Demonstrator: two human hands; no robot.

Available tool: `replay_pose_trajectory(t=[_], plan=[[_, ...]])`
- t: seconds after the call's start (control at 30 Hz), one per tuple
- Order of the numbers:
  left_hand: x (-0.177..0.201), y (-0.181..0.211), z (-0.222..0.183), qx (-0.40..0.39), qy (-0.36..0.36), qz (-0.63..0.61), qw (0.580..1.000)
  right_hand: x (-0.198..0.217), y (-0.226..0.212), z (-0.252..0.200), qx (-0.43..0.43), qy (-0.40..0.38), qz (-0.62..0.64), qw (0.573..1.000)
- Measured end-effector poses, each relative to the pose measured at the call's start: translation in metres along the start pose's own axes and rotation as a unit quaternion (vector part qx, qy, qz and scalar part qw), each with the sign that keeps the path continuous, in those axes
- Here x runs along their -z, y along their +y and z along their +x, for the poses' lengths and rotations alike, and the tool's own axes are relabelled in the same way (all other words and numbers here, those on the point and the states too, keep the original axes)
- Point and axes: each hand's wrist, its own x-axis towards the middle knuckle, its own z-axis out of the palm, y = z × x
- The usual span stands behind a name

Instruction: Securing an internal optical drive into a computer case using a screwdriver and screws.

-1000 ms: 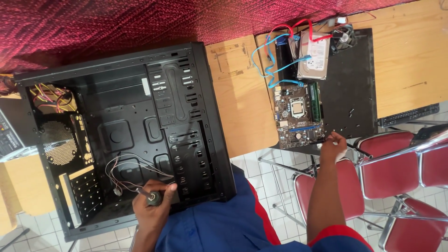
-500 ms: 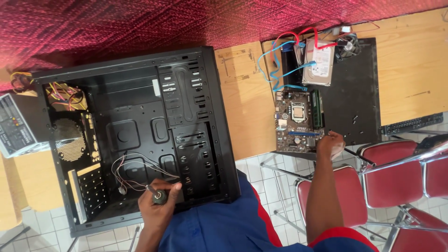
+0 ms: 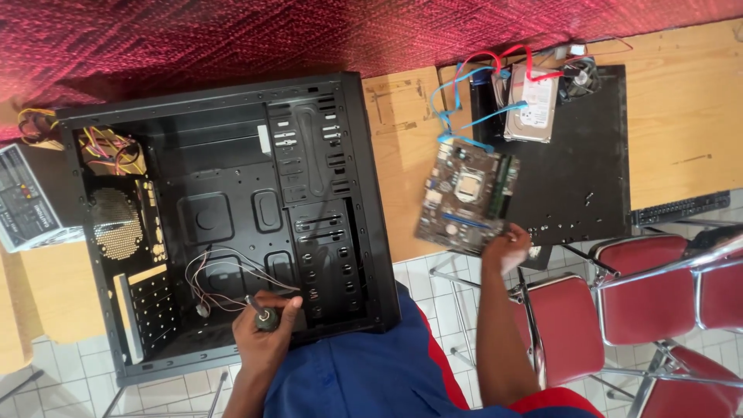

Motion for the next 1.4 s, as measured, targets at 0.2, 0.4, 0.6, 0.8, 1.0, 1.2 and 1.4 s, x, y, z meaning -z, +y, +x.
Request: replay_pose_trajectory(t=[0.2,0.4,0.6,0.8,1.0,1.2,1.4], plan=[[0.000,0.001,0.002,-0.028,0.008,-0.001,1.000,0.008,-0.047,-0.044,0.042,-0.072,-0.038,0.996],[0.005,0.002,0.004,-0.030,0.044,0.009,0.999,0.035,-0.105,-0.030,-0.010,-0.191,-0.214,0.958],[0.003,-0.003,0.012,-0.076,0.110,-0.068,0.989,-0.028,0.057,0.052,-0.103,-0.324,0.247,0.908],[0.014,-0.010,0.007,-0.064,0.129,-0.083,0.986,0.046,0.074,0.155,-0.244,-0.172,0.464,0.834],[0.026,-0.020,0.005,-0.073,0.130,-0.103,0.983,0.045,0.100,0.182,-0.149,-0.149,0.247,0.946],[0.029,-0.016,0.007,-0.081,0.122,-0.085,0.986,0.055,0.084,0.172,0.077,-0.239,-0.156,0.955],[0.025,-0.019,0.004,-0.080,0.116,-0.085,0.986,0.066,0.061,0.147,0.156,-0.168,-0.190,0.955]])
